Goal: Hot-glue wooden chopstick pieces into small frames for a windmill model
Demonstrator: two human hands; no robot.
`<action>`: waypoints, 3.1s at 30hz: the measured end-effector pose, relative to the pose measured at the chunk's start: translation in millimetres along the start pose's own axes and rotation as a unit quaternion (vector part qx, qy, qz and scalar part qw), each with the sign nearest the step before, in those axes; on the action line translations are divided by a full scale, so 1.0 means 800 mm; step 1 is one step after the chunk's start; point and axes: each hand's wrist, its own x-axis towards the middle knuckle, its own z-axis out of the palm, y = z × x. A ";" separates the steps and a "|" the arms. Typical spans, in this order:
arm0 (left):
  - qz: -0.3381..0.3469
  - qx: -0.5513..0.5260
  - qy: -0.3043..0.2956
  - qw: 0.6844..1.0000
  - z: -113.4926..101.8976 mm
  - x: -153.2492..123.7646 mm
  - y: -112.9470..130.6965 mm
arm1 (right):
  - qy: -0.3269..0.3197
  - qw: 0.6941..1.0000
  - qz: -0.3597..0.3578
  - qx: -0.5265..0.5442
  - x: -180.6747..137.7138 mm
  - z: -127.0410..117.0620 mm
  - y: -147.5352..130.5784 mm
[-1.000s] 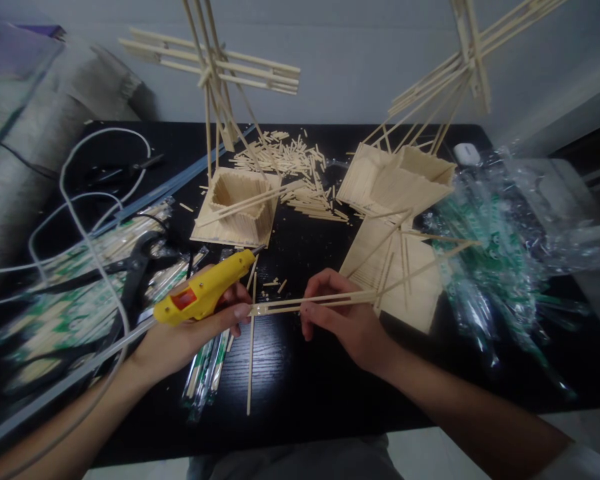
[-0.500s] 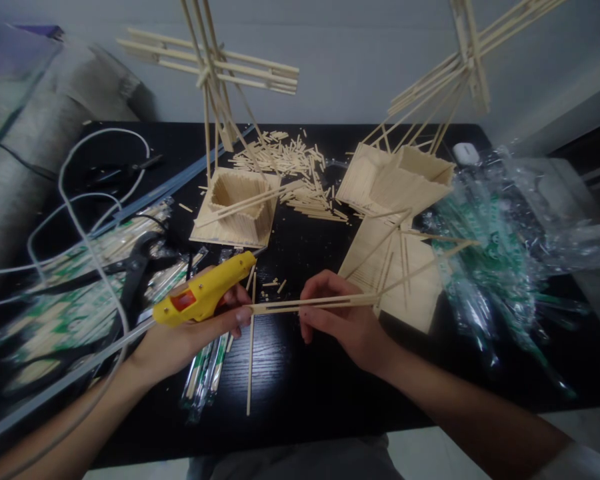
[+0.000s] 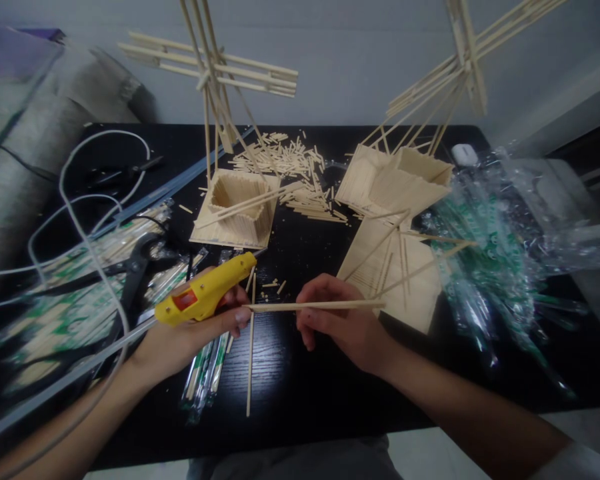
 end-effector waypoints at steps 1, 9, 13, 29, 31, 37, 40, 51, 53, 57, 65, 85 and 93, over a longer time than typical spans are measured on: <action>0.000 -0.002 0.002 1.000 0.000 0.000 0.000 | 0.003 1.000 0.002 0.004 0.000 0.000 0.000; -0.009 -0.026 0.009 1.000 -0.002 -0.001 0.000 | 0.039 0.998 0.015 0.042 0.003 0.000 0.001; 0.015 -0.043 -0.002 0.999 -0.004 -0.001 -0.004 | 0.044 0.997 0.029 0.059 0.003 0.001 0.000; 0.067 -0.070 -0.029 0.995 -0.009 0.000 -0.013 | 0.037 0.995 0.029 0.092 0.005 -0.001 -0.001; 0.061 -0.058 -0.025 0.996 -0.011 -0.001 -0.016 | 0.035 0.994 0.027 0.099 0.005 -0.001 -0.002; 0.063 -0.062 -0.038 0.995 -0.014 -0.003 -0.019 | 0.022 0.993 0.024 0.117 0.005 -0.002 -0.004; 0.066 -0.075 -0.039 0.994 -0.013 -0.001 -0.019 | 0.011 0.994 0.020 0.107 0.005 -0.001 -0.004; 0.055 -0.055 0.003 0.997 -0.014 -0.001 -0.017 | 0.002 0.995 -0.083 -0.051 -0.007 0.000 0.002; 0.064 -0.048 0.018 0.997 -0.013 0.000 -0.016 | 0.002 0.991 -0.104 -0.080 -0.009 0.002 0.002; 0.069 -0.015 0.035 0.997 -0.010 0.000 -0.013 | 0.005 0.984 -0.132 -0.119 -0.012 0.004 0.001; 0.082 0.039 0.063 0.994 -0.019 0.000 -0.024 | -0.022 0.997 -0.060 -0.047 -0.009 0.004 0.001; 0.114 0.038 0.046 0.992 -0.021 -0.002 -0.017 | -0.059 0.981 0.161 -0.091 -0.009 0.009 -0.004; 0.192 0.122 0.052 0.972 -0.025 -0.003 -0.017 | 0.039 0.983 0.029 -0.177 -0.012 0.013 0.001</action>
